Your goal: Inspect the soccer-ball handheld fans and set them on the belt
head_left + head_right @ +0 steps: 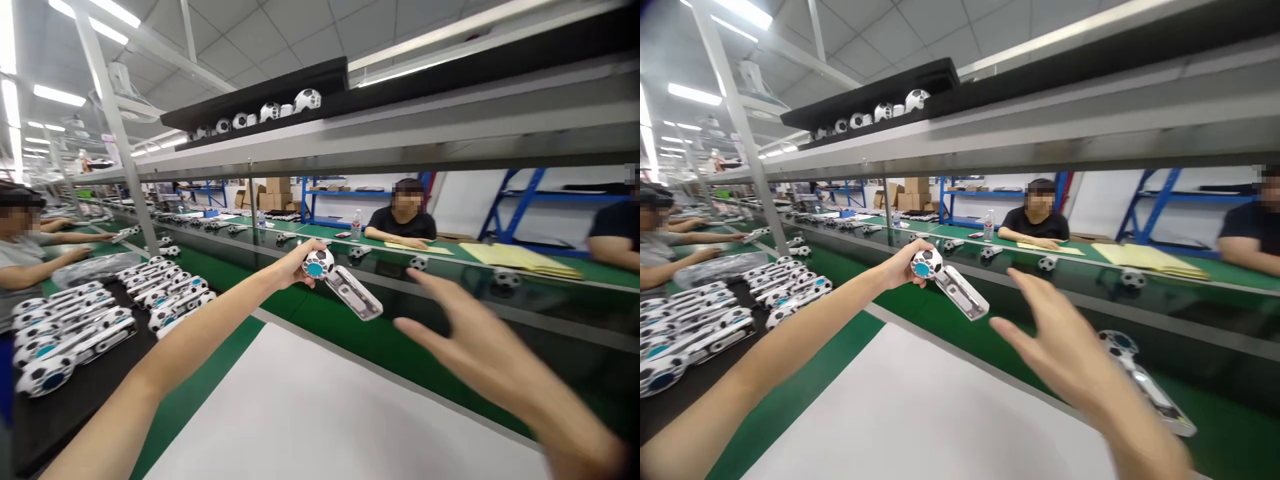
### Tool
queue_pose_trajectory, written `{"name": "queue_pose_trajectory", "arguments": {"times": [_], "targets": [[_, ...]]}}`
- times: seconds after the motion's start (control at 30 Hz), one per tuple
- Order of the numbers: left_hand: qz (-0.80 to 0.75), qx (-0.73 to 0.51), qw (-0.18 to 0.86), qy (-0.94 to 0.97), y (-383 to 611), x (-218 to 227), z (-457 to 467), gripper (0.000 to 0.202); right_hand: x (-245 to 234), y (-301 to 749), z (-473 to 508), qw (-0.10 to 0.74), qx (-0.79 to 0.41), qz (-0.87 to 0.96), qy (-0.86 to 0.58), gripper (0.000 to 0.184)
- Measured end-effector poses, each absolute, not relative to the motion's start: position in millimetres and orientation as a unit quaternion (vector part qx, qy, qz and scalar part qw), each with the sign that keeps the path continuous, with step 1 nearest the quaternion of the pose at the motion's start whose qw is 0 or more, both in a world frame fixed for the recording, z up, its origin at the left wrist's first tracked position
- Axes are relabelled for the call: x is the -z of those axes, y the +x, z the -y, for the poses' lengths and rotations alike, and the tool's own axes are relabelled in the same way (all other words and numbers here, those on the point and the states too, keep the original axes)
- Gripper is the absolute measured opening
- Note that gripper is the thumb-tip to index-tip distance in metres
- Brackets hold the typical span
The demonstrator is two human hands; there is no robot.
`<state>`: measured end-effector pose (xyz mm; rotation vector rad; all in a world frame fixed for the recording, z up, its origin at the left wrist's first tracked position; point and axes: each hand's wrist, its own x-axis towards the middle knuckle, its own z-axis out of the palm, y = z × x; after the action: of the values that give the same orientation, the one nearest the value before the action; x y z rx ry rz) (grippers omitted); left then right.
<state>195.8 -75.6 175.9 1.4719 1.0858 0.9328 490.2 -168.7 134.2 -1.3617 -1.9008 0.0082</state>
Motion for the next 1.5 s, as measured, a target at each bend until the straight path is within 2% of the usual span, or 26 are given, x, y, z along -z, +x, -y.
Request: {"name": "queue_pose_trajectory", "arguments": {"times": [0.07,0.13,0.2,0.27,0.37,0.47,0.6,0.8,1.03,1.5], "targets": [[-0.386,-0.399,0.574,0.602,218,-188,95,0.045,-141,472,172,0.359,-0.095,0.788,-0.491,0.078],[-0.345,-0.424,0.608,0.576,234,-196,108,0.041,-144,457,176,0.354,-0.174,0.795,-0.46,0.062],[-0.32,-0.455,0.623,0.55,245,-201,116,0.039,-147,448,182,0.382,-0.245,0.766,-0.456,0.054],[-0.274,-0.47,0.638,0.546,251,-204,121,0.041,-150,445,187,0.429,-0.337,0.71,-0.445,0.054],[-0.202,-0.493,0.62,0.576,257,-203,129,0.044,-153,447,190,0.467,-0.485,0.633,-0.382,0.054],[-0.21,-0.531,0.561,0.599,259,-198,137,0.046,-155,448,190,0.452,-0.559,0.604,-0.343,0.051],[-0.229,-0.607,0.496,0.577,263,-187,142,0.039,-151,438,199,0.443,-0.573,0.602,-0.337,0.044],[-0.114,-0.659,0.491,0.558,269,-181,146,0.032,-140,414,215,0.433,-0.591,0.599,-0.323,0.031],[-0.1,-0.676,0.533,0.499,271,-184,154,0.022,-134,412,214,0.41,-0.605,0.614,-0.298,0.035],[-0.146,-0.669,0.535,0.496,271,-184,152,0.023,-123,404,208,0.429,-0.632,0.589,-0.264,0.036]]}}
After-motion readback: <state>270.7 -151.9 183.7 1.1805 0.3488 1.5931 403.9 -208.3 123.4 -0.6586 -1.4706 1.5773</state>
